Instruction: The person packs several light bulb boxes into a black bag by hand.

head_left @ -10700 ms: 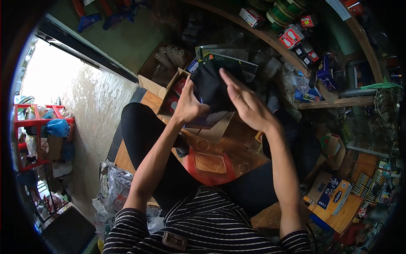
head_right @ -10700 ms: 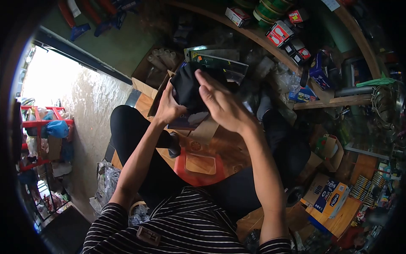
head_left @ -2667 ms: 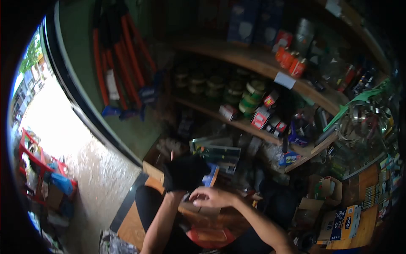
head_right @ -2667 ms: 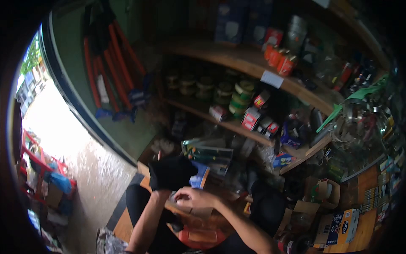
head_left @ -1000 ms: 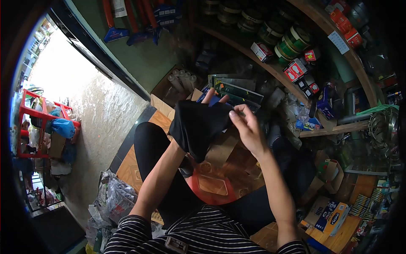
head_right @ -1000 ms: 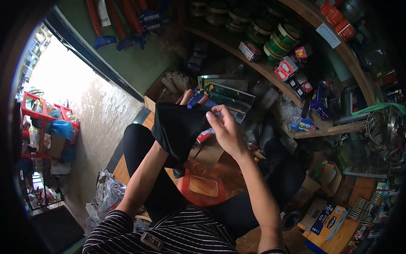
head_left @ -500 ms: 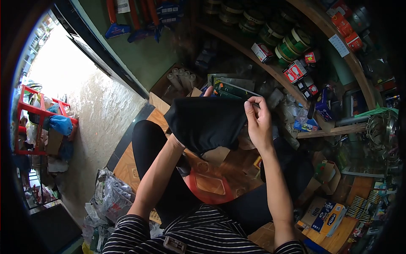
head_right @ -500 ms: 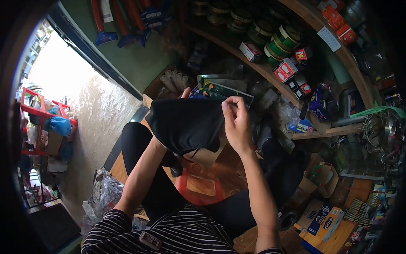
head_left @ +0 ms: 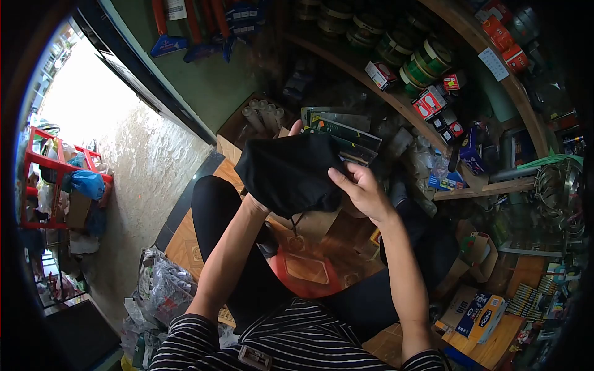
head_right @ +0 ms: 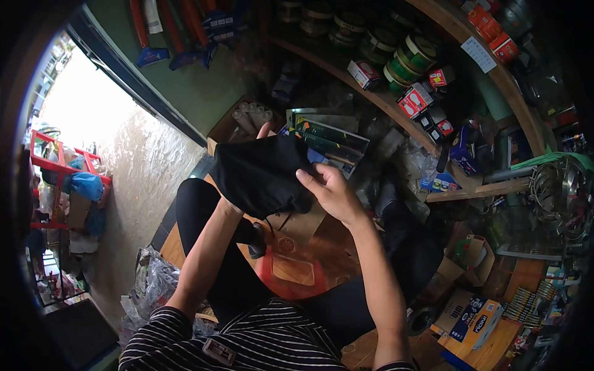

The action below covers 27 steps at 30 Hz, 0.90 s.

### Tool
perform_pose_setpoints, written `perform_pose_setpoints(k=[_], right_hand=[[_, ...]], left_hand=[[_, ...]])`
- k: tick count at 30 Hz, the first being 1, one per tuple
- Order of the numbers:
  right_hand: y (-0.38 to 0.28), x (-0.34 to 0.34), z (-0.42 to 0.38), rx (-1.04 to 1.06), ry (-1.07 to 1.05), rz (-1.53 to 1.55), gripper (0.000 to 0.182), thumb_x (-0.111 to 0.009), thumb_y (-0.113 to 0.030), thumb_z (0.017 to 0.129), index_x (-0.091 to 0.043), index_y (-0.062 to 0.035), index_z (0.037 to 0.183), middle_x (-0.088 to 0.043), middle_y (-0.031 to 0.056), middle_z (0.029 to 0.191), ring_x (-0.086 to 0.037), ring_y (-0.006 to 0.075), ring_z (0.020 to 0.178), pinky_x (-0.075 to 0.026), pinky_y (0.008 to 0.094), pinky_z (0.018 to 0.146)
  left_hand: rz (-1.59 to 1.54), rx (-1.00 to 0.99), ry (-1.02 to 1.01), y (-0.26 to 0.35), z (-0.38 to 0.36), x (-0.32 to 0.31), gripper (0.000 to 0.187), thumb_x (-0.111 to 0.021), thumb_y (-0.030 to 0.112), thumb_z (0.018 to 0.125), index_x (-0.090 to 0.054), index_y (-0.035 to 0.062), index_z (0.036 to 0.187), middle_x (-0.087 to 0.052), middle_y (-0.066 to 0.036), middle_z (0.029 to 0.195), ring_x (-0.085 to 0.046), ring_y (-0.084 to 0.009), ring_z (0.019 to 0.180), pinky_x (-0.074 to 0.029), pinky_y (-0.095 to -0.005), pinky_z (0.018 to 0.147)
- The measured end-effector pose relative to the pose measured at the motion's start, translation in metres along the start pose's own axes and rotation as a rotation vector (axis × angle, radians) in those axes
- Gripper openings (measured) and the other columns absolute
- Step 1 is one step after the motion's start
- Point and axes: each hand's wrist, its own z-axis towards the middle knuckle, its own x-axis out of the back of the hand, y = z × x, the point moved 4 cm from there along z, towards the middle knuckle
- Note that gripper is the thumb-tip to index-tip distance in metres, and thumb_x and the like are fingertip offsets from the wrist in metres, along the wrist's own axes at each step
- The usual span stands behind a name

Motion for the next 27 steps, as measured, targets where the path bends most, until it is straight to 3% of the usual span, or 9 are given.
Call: perform_pose_setpoints(k=[4,14,16,19,27], right_hand=[[-0.014,-0.002,0.001,0.113,0.039,-0.013,0.036,-0.062,-0.035,0.107,-0.067,0.0003,0.112,-0.066,-0.0048,0.1,-0.053,0.0029,0.088,-0.046,0.0225,0.083],[0.014,0.0,0.006,0.118,0.088,-0.2,0.041,-0.058,-0.042,0.108,-0.062,-0.0047,0.092,-0.048,-0.0077,0.072,-0.04,0.0021,0.068,-0.036,0.0249,0.061],[-0.004,-0.008,0.0,0.071,0.075,-0.091,0.043,-0.059,-0.043,0.108,-0.062,-0.0042,0.09,-0.048,-0.0072,0.072,-0.04,0.0024,0.067,-0.036,0.0249,0.06],[-0.022,-0.02,-0.004,0.088,0.087,-0.021,0.045,-0.059,-0.045,0.107,-0.062,-0.0035,0.09,-0.049,-0.0059,0.07,-0.041,0.0028,0.066,-0.036,0.0244,0.06],[0.0,-0.02,0.002,0.096,0.079,-0.171,0.046,-0.059,-0.044,0.107,-0.064,0.0002,0.095,-0.059,0.0015,0.073,-0.05,0.0076,0.068,-0.044,0.0298,0.065]], left_hand=[[-0.051,0.009,-0.018,0.002,0.0,0.003,0.074,-0.054,0.025,0.109,-0.01,0.0162,0.168,-0.048,-0.013,0.156,-0.056,-0.0233,0.135,-0.045,-0.0392,0.117],[0.076,-0.063,0.005,0.003,0.001,0.008,0.074,-0.052,0.031,0.11,-0.01,0.0133,0.168,-0.051,-0.012,0.152,-0.057,-0.0238,0.132,-0.045,-0.0395,0.117],[-0.061,-0.043,0.003,0.003,0.001,-0.003,0.076,-0.053,0.034,0.109,-0.011,0.0127,0.168,-0.052,-0.013,0.15,-0.057,-0.0248,0.132,-0.046,-0.0404,0.116],[-0.016,-0.054,0.037,0.002,0.002,0.007,0.079,-0.055,0.038,0.108,-0.011,0.0129,0.168,-0.052,-0.013,0.15,-0.057,-0.026,0.132,-0.046,-0.0417,0.117],[0.104,-0.083,0.018,0.005,0.002,0.012,0.076,-0.054,0.029,0.109,-0.01,0.0115,0.168,-0.053,-0.011,0.147,-0.058,-0.022,0.129,-0.047,-0.0374,0.115]])
